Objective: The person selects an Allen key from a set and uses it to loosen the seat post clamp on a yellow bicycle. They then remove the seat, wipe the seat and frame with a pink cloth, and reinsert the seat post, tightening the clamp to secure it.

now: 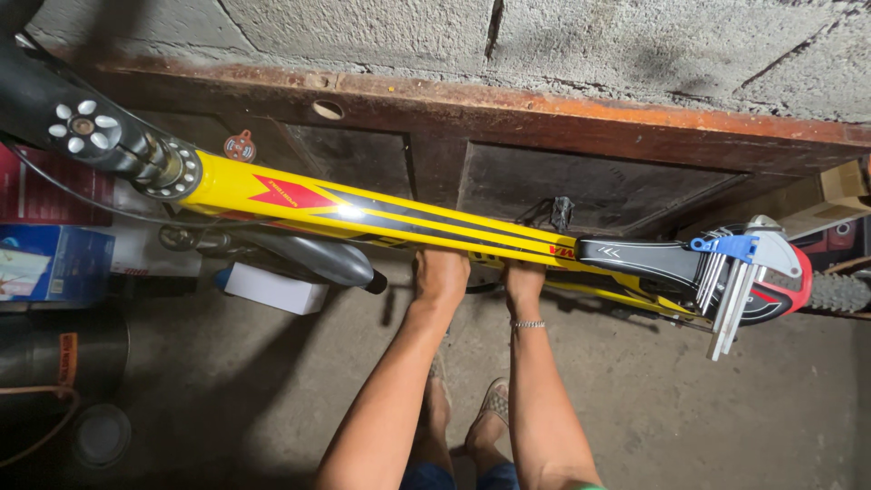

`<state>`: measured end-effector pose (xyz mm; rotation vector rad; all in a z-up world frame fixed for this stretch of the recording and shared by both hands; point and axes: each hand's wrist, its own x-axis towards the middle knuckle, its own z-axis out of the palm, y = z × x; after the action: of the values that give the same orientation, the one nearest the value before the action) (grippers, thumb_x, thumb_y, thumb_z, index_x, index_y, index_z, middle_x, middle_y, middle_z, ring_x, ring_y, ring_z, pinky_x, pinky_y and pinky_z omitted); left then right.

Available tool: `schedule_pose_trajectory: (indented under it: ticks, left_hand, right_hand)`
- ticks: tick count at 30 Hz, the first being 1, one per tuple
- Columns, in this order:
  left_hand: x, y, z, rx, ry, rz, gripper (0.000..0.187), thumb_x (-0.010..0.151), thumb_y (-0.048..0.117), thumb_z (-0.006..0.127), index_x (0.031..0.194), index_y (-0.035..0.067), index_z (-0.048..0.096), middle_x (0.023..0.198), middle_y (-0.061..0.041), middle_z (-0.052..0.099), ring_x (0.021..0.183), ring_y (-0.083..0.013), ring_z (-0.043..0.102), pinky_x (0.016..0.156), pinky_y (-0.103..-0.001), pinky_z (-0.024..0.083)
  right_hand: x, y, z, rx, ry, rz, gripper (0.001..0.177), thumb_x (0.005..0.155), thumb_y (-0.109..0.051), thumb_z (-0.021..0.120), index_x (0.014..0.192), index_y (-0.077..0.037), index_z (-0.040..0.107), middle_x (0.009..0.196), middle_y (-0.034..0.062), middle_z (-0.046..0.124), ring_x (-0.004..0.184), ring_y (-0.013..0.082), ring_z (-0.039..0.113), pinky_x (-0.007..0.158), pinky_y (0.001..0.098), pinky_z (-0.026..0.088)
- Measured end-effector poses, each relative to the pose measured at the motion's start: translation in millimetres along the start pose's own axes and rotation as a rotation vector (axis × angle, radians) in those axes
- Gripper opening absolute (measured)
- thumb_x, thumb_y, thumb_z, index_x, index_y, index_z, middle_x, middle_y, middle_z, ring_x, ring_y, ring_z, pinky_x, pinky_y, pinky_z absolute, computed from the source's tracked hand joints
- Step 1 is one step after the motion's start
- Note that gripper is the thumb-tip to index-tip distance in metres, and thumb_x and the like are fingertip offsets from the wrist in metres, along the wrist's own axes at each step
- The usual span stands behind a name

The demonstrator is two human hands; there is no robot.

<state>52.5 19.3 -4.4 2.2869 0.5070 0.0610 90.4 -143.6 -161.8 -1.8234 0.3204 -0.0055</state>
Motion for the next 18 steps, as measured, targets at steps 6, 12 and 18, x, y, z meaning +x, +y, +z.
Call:
schedule_pose_trajectory:
  ticks: [6, 12, 18]
  left_hand:
    - [1.2, 1.2, -1.8, -0.015, 0.043, 0.003, 0.025, 0.085, 0.009, 0.068, 0.109, 0.003, 0.067, 0.102, -0.027, 0.069, 0.095, -0.0498, 0.066, 0.079, -0.054, 0.055]
    - [0.2, 8.0, -5.0, 0.064, -0.051, -0.044, 0.021, 0.089, 0.010, 0.066, 0.109, 0.003, 0.068, 0.104, -0.026, 0.070, 0.097, -0.0483, 0.068, 0.082, -0.053, 0.056]
    - [-6.7, 15.8, -18.3, 0.023, -0.058, -0.035, 0.023, 0.089, 0.010, 0.067, 0.110, 0.001, 0.067, 0.103, -0.026, 0.070, 0.096, -0.0474, 0.067, 0.081, -0.052, 0.055]
  right_hand:
    - [3.3, 23.1, 5.0, 0.338, -0.074, -0.036, 0.040, 0.093, -0.009, 0.068, 0.132, -0.002, 0.059, 0.126, 0.0091, 0.065, 0.109, 0.0209, 0.061, 0.089, 0.0331, 0.050]
    - [16.8, 76.3, 12.4, 0.281, 0.079, -0.128, 0.043, 0.092, -0.008, 0.070, 0.133, -0.001, 0.059, 0.133, 0.0098, 0.065, 0.121, 0.0237, 0.061, 0.103, 0.0360, 0.050]
    - [7.9, 64.2, 10.4, 0.048, 0.088, -0.072, 0.041, 0.091, -0.007, 0.071, 0.130, -0.001, 0.061, 0.129, 0.0120, 0.069, 0.119, 0.0244, 0.064, 0.103, 0.0352, 0.048]
